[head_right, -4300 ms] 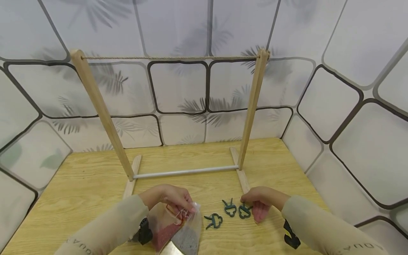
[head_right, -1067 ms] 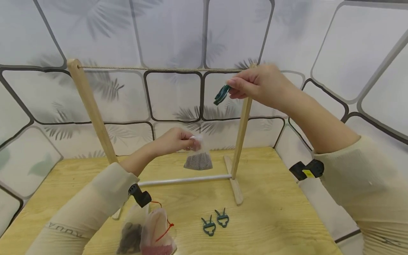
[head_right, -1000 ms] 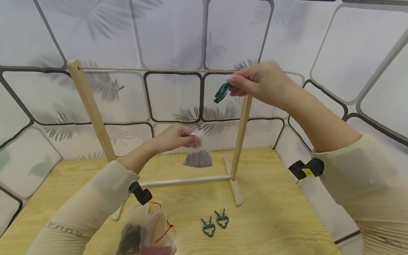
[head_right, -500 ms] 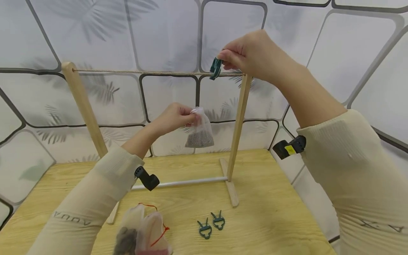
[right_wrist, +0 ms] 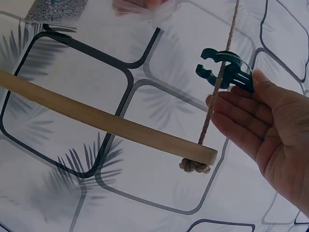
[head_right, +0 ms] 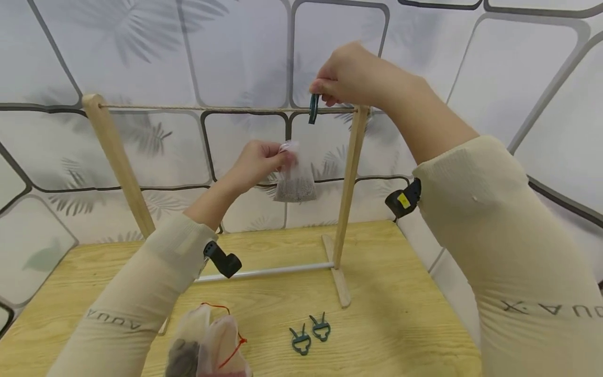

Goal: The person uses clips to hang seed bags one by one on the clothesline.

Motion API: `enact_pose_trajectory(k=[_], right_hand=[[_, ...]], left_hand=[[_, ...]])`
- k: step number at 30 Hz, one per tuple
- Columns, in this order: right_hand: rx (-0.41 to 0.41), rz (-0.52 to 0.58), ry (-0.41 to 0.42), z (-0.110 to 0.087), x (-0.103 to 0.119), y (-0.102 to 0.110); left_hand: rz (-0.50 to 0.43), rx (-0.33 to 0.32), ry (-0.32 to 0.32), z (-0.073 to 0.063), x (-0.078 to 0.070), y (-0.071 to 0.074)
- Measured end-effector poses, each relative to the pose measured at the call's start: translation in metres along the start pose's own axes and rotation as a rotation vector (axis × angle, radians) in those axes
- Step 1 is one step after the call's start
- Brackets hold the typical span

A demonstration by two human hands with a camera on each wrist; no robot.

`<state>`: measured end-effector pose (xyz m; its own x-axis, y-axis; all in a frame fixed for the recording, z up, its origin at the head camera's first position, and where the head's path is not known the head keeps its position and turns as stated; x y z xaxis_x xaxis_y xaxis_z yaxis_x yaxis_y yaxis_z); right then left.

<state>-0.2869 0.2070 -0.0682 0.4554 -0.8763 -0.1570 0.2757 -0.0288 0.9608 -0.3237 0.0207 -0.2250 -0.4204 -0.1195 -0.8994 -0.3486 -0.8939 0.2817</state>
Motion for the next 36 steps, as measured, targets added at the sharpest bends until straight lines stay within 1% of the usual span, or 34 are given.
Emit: enact_pose_trajectory(k=[4,8,11,13,16,19,21,24,27,31,36], right_hand=[[0.038,0.007,0.018,0.006,0.000,-0.002],[0.068,0.006,0.030,0.010,-0.002,-0.003],[0.093,0.007,0.047,0.013,-0.003,-0.004],[0.113,0.015,0.055,0.015,-0.003,-0.005],[0.138,0.040,0.051,0.017,-0.005,-0.007],[0.158,0.092,0.018,0.017,-0.007,-0.009],[0.168,0.121,0.004,0.016,-0.008,-0.011],[0.184,0.143,0.019,0.015,-0.007,-0.013],[0.192,0.120,0.052,0.015,-0.004,-0.014],[0.217,0.115,0.057,0.015,-0.001,-0.014],[0.266,0.143,0.025,0.016,0.001,-0.014]], left_hand=[[-0.020,-0.021,-0.021,0.003,-0.007,-0.001],[-0.075,-0.019,-0.037,0.006,-0.013,-0.002],[-0.075,-0.017,-0.063,0.009,-0.018,-0.004],[-0.058,-0.013,-0.080,0.010,-0.020,-0.005],[-0.070,-0.021,-0.094,0.011,-0.024,-0.009],[-0.118,-0.047,-0.088,0.011,-0.026,-0.012],[-0.170,-0.061,-0.074,0.012,-0.026,-0.013],[-0.228,-0.075,-0.054,0.012,-0.028,-0.016],[-0.295,-0.085,-0.028,0.012,-0.030,-0.018],[-0.333,-0.107,-0.020,0.010,-0.029,-0.019],[-0.322,-0.170,-0.029,0.007,-0.026,-0.018]])
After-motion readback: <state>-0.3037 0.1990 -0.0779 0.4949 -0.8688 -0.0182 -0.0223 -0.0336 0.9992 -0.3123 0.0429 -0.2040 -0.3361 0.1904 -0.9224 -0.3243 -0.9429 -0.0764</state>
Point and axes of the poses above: each hand's wrist, its own z-axis towards the middle knuckle, its own y-axis out of the back of the hand, x = y × z, the point moved 1 cm from there along z, towards the middle knuckle, and after that the axes turned 10 degrees about -z, right-handed, at the moved point
